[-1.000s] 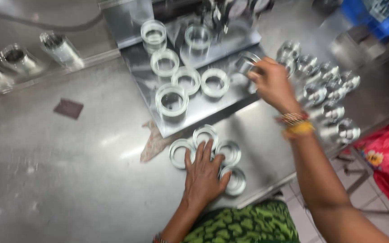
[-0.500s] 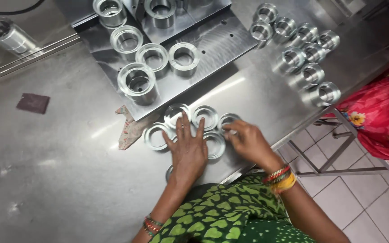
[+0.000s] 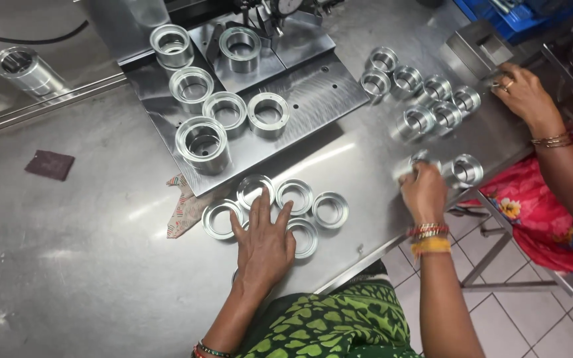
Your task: Wiping metal cylinders and inspecting their dimensions using a dial gauge measurement tool on a workbench.
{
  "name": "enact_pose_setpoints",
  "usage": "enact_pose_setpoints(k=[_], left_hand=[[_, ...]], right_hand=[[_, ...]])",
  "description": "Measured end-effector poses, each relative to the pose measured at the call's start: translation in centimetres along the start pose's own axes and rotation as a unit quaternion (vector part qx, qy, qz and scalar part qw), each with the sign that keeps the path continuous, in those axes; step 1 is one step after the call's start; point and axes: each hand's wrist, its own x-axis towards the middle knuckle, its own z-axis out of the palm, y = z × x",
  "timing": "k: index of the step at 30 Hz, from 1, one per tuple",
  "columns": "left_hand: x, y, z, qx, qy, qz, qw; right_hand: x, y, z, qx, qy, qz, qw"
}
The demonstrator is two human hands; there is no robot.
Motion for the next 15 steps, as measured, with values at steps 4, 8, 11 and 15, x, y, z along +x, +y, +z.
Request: enact_pose_setpoints(k=[4, 8, 11, 15], left_hand=[[0.0, 0.0, 0.3, 0.0, 0.011, 0.0, 1.0], [0.3, -0.1, 0.1, 0.009, -0.011, -0.01, 1.0], [0.4, -0.1, 0.1, 0.002, -0.024, -0.015, 1.0], [0.1, -0.1, -0.1, -0.012, -0.022, -0.011, 1.0]], right_hand=[[0.1, 0.6, -0.6, 0.007, -0.028, -0.006, 1.0], [1.7, -4.5, -5.3, 0.293, -0.162, 0.056, 0.941], [4.1, -10.7, -7.4, 0.388, -0.178, -0.074, 0.901], [10.3, -17.6, -3.5, 0.259, -0.061, -0.336, 0.903]])
